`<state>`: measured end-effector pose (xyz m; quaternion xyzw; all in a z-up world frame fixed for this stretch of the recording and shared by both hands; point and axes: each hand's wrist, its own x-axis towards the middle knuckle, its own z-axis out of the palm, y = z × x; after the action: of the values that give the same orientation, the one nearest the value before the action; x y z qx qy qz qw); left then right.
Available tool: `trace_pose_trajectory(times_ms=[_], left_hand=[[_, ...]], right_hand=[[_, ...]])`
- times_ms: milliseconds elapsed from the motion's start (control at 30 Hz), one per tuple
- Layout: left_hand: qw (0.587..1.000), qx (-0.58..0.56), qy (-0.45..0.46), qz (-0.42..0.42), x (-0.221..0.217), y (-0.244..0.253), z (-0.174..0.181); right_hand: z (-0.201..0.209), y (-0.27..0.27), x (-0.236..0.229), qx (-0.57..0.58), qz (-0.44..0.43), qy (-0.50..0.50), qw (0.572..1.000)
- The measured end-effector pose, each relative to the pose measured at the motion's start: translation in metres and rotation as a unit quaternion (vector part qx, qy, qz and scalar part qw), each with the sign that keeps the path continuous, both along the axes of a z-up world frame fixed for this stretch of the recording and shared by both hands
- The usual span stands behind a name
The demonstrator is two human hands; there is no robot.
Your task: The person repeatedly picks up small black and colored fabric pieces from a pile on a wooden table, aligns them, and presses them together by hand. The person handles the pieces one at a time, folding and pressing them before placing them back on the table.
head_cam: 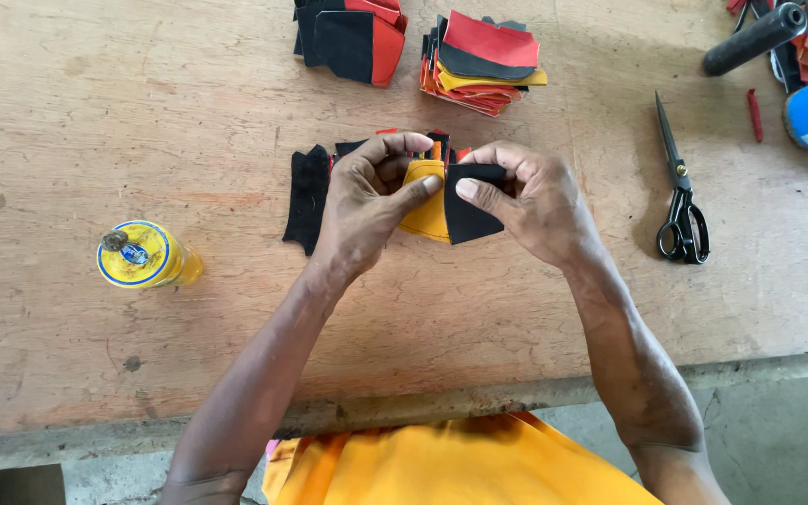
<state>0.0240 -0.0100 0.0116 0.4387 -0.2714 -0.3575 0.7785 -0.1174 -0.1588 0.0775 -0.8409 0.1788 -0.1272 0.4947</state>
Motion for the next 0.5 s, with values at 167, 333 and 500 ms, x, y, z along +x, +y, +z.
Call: trace_pose_trajectory(times_ms=[167,333,500], left_hand=[[1.0,-0.016,0.004,-0.008,-0.0005,-0.0001,0.0003],[1.0,-0.006,-0.023,-0.001,-0.0013,0.0016,0.0027],[0.998,0.044,-0.036,0.016,-0.0008,0.0009,0.0024]], right_hand=[[-0.0024,0.0013,-0.0021,-0.016,0.005,-0.008,1.0],[0.0015,0.0046,-0.0008,-0.046,-0.025,0.025,0.998],[0.0025,0.0083,0.0003,-0.09,-0.002,-0.007,0.996]])
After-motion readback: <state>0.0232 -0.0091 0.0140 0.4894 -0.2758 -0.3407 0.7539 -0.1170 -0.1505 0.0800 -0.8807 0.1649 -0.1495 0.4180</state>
